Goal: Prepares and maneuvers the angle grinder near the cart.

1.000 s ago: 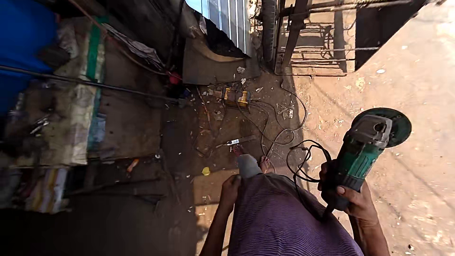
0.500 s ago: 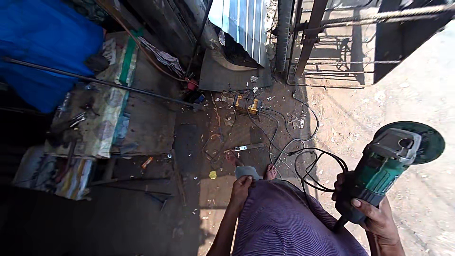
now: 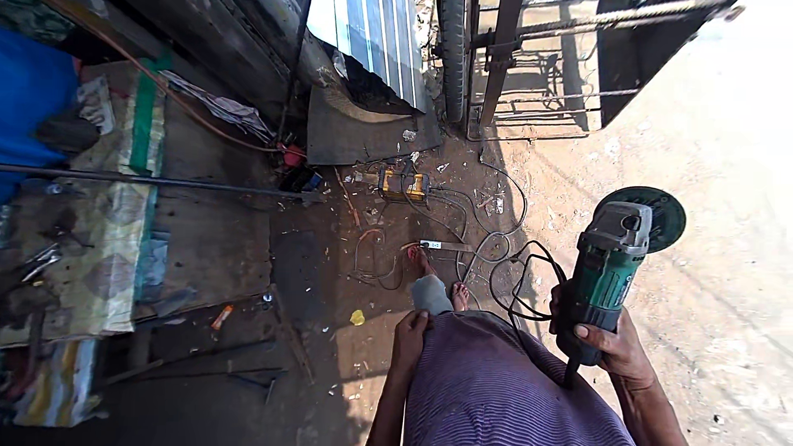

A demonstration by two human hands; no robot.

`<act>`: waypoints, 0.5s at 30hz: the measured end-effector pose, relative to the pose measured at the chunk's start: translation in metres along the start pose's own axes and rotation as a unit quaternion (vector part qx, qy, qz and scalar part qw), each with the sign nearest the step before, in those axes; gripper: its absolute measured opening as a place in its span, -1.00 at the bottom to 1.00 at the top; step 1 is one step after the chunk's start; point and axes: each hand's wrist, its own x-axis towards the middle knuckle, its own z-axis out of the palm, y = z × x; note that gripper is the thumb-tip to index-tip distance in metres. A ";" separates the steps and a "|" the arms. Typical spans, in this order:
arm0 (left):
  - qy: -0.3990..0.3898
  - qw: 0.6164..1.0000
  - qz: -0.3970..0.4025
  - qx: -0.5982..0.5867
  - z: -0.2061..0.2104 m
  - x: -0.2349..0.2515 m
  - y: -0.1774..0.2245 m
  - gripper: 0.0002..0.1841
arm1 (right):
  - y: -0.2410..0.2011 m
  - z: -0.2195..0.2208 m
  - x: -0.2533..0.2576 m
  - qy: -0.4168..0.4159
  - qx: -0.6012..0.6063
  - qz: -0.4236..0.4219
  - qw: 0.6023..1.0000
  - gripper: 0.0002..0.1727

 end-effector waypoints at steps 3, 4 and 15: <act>-0.016 0.999 0.005 -0.027 0.002 0.019 0.024 -0.72 | 0.002 0.010 0.018 -0.001 -0.011 0.016 1.000 -0.22; -0.029 0.999 0.010 -0.036 0.003 0.029 0.033 -0.72 | 0.003 0.015 0.026 -0.001 -0.016 0.023 1.000 -0.22; -0.170 0.966 -0.086 -0.172 0.060 0.135 0.139 -0.48 | -0.012 0.068 0.117 -0.060 -0.015 0.086 0.994 -0.18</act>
